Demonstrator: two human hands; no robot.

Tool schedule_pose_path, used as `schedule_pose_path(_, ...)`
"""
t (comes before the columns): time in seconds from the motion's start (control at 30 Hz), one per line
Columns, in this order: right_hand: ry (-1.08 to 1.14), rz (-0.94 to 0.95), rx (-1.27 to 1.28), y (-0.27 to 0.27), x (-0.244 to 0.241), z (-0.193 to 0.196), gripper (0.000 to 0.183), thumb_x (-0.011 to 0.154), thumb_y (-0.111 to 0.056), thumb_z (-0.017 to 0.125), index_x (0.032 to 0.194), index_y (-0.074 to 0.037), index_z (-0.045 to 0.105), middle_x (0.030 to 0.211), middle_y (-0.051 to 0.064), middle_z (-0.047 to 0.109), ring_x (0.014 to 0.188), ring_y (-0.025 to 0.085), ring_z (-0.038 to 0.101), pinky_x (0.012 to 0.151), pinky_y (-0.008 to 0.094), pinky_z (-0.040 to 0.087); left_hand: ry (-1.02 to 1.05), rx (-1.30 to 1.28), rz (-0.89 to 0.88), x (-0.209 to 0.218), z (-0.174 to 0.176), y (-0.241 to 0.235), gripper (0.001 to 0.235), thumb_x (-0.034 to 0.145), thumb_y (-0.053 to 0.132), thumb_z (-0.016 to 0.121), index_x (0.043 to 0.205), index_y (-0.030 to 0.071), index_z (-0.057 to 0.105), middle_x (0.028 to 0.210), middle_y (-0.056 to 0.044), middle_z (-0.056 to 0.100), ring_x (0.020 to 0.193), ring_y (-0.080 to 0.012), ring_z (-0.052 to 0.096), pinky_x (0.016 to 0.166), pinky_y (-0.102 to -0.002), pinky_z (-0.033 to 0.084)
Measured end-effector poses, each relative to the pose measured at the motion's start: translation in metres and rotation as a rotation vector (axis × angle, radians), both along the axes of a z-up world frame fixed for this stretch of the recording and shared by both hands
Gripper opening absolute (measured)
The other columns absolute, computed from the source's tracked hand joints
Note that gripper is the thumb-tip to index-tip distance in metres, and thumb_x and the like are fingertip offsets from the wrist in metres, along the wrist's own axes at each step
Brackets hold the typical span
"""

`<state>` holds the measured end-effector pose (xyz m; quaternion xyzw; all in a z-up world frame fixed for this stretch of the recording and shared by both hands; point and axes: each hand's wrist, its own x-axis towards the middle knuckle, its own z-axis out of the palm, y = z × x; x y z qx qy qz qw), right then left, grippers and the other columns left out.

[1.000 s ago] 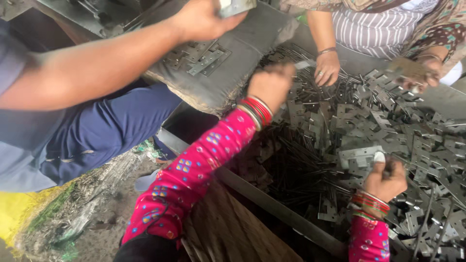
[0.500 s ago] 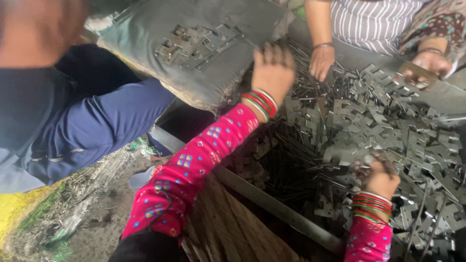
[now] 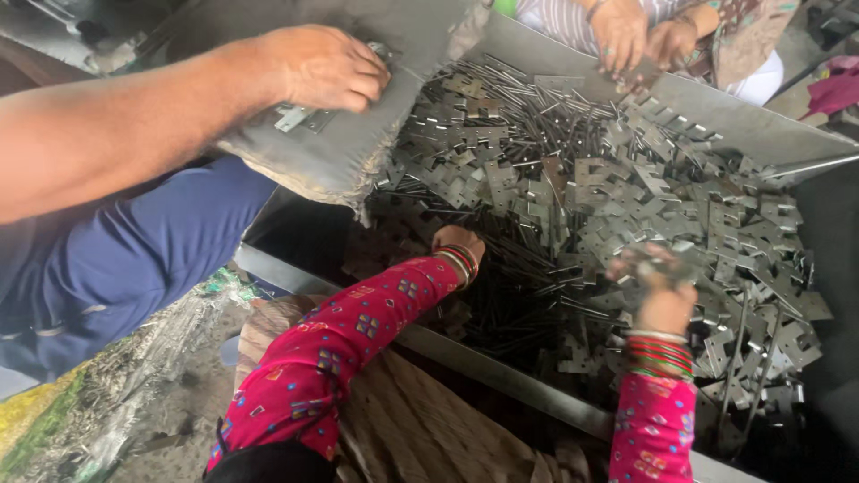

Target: The person sorts metal hinges and pins from a large bin by picking up individual components and placing them onto a black cloth-covered surface.

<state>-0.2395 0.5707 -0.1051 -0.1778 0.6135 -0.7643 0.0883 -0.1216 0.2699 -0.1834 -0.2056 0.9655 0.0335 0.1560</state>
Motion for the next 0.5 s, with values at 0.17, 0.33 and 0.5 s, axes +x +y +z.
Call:
schedule_pose_path(0.17, 0.486, -0.228, 1.446, -0.039, -0.02, -0.058, 0.071, 0.095, -0.064, 0.068, 0.112, 0.005, 0.069, 0.105, 0.031, 0.074, 0.101, 0.047, 0.071, 0.089, 0.052, 0.057, 0.036, -0.011, -0.013, 0.009, 0.004, 0.004, 0.018, 0.091, 0.014, 0.068, 0.102, 0.011, 0.082, 0.095, -0.007, 0.081, 0.085, -0.0276, 0.078, 0.052, -0.05, 0.057)
schedule_pose_path(0.33, 0.47, -0.091, 1.538, -0.047, -0.003, -0.06, 0.062, 0.075, -0.058, 0.075, 0.121, -0.017, 0.073, 0.1, 0.026, 0.073, 0.098, 0.047, 0.069, 0.086, 0.057, 0.052, 0.13, 0.038, -0.092, 0.011, 0.052, 0.007, 0.018, 0.084, 0.019, 0.071, 0.098, 0.014, 0.081, 0.098, -0.009, 0.078, 0.09, -0.03, 0.076, 0.063, -0.048, 0.06)
schedule_pose_path(0.5, 0.334, 0.005, 1.167, -0.013, -0.02, -0.051, 0.047, 0.084, -0.041, 0.081, 0.115, -0.005, 0.076, 0.093, 0.023, 0.075, 0.087, 0.04, 0.071, 0.08, 0.05, 0.055, 0.512, 0.615, -0.527, 0.002, 0.096, -0.031, 0.028, 0.084, 0.03, 0.073, 0.094, 0.005, 0.08, 0.091, -0.013, 0.078, 0.087, -0.0295, 0.076, 0.08, -0.039, 0.058)
